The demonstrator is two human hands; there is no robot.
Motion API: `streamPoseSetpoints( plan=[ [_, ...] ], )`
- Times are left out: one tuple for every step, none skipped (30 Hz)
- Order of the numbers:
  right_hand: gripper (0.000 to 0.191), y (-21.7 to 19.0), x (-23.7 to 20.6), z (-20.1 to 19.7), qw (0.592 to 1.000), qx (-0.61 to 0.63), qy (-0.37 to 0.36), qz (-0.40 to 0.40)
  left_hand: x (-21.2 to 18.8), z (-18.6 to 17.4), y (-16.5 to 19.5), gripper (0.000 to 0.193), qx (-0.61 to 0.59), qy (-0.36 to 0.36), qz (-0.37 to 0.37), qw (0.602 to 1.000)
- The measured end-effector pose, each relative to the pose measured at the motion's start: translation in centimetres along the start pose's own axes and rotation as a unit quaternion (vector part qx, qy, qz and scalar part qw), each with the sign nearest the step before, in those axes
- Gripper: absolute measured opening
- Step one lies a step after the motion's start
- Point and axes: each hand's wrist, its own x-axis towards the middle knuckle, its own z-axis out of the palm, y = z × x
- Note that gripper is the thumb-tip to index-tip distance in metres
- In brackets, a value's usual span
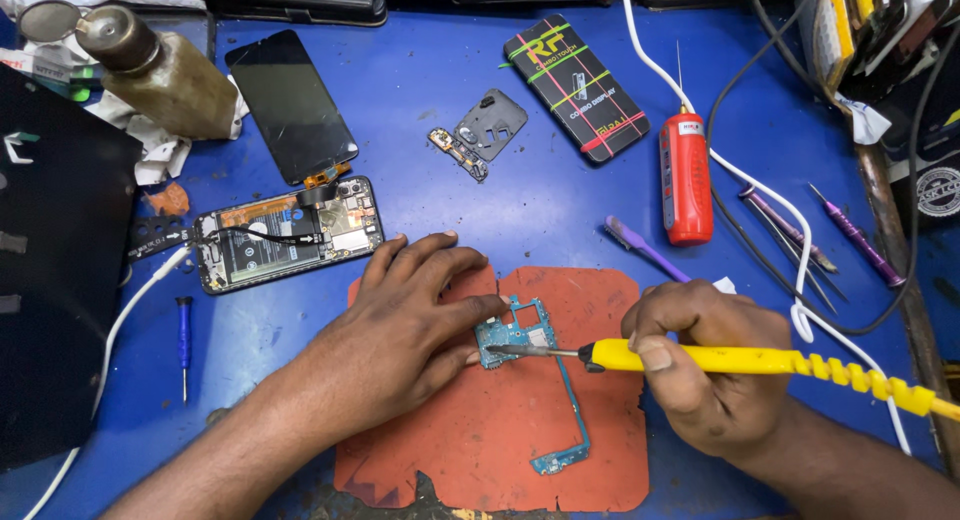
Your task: The person holds a disassembled phone motherboard steady on a red mat with one hand while soldering components on the board with a soldering iron, working along different points of the board. Disassembled phones, a screen, and small phone parts lie on the blue workbench around the mat.
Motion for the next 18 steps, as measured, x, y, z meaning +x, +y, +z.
streamPoseSetpoints(
  plan=[
    [0.012,-0.04,-0.01,0.0,1.0,-0.001,-0.005,-0.005,0.01,0.0,0.0,0.045,0.0,-0.001,0.0,1.0],
    [0.012,-0.07,0.0,-0.02,1.0,-0.015,0.003,-0.004,0.03,0.01,0.01,0.045,0.0,0.001,0.001,1.0],
    [0.012,-0.09,0.02,-0.05,1.0,-0.029,0.01,-0.003,0.03,0.03,0.02,0.046,-0.001,0.002,0.002,1.0],
    [0.011,-0.1,0.05,-0.07,0.999,-0.043,0.016,-0.003,0.02,0.03,0.04,0.046,-0.001,0.003,0.003,1.0],
    [0.011,-0.11,0.03,-0.01,0.999,-0.036,0.014,-0.001,0.0,0.03,0.04,0.046,-0.001,0.003,0.002,1.0],
    [0.011,-0.13,0.02,0.05,0.999,-0.03,0.013,0.001,0.01,0.0,0.02,0.046,0.0,0.004,0.002,1.0],
    [0.011,-0.14,0.01,0.07,1.0,-0.024,0.011,0.003,0.03,-0.02,-0.01,0.046,0.001,0.003,0.003,1.0],
    [0.011,-0.16,0.01,0.03,0.999,-0.031,0.013,0.005,0.05,-0.03,-0.04,0.046,0.0,0.003,0.003,1.0],
    [0.011,-0.18,0.01,-0.04,0.999,-0.038,0.013,0.007,0.06,-0.04,-0.06,0.046,0.0,0.004,0.003,1.0],
    [0.011,-0.2,0.01,-0.09,0.999,-0.045,0.014,0.009,0.04,-0.05,-0.06,0.046,-0.001,0.003,0.003,1.0],
    [0.011,-0.22,-0.02,-0.07,0.999,-0.04,0.013,0.009,0.03,-0.06,-0.05,0.046,-0.001,0.003,0.002,1.0],
    [0.011,-0.23,-0.04,-0.04,0.999,-0.034,0.013,0.009,0.02,-0.07,-0.04,0.045,-0.001,0.004,0.002,1.0],
    [0.011,-0.24,-0.05,-0.03,0.999,-0.029,0.013,0.009,0.01,-0.07,-0.03,0.045,-0.001,0.004,0.002,1.0],
    [0.011,-0.22,-0.03,-0.05,0.999,-0.028,0.013,0.009,0.03,-0.06,-0.02,0.045,0.0,0.003,0.001,1.0],
    [0.011,-0.18,0.02,-0.06,1.0,-0.026,0.014,0.008,0.05,-0.05,-0.01,0.045,0.002,0.002,0.001,1.0],
    [0.011,-0.17,0.04,-0.06,1.0,-0.025,0.014,0.008,0.06,-0.03,0.01,0.045,0.003,0.001,0.0,1.0],
    [0.011,-0.18,0.02,-0.05,0.999,-0.032,0.016,0.008,0.05,0.0,0.04,0.045,0.001,0.001,-0.001,1.0],
    [0.011,-0.19,0.03,-0.05,0.999,-0.039,0.018,0.007,0.07,0.0,0.04,0.045,0.0,0.001,-0.002,1.0]
  ],
)
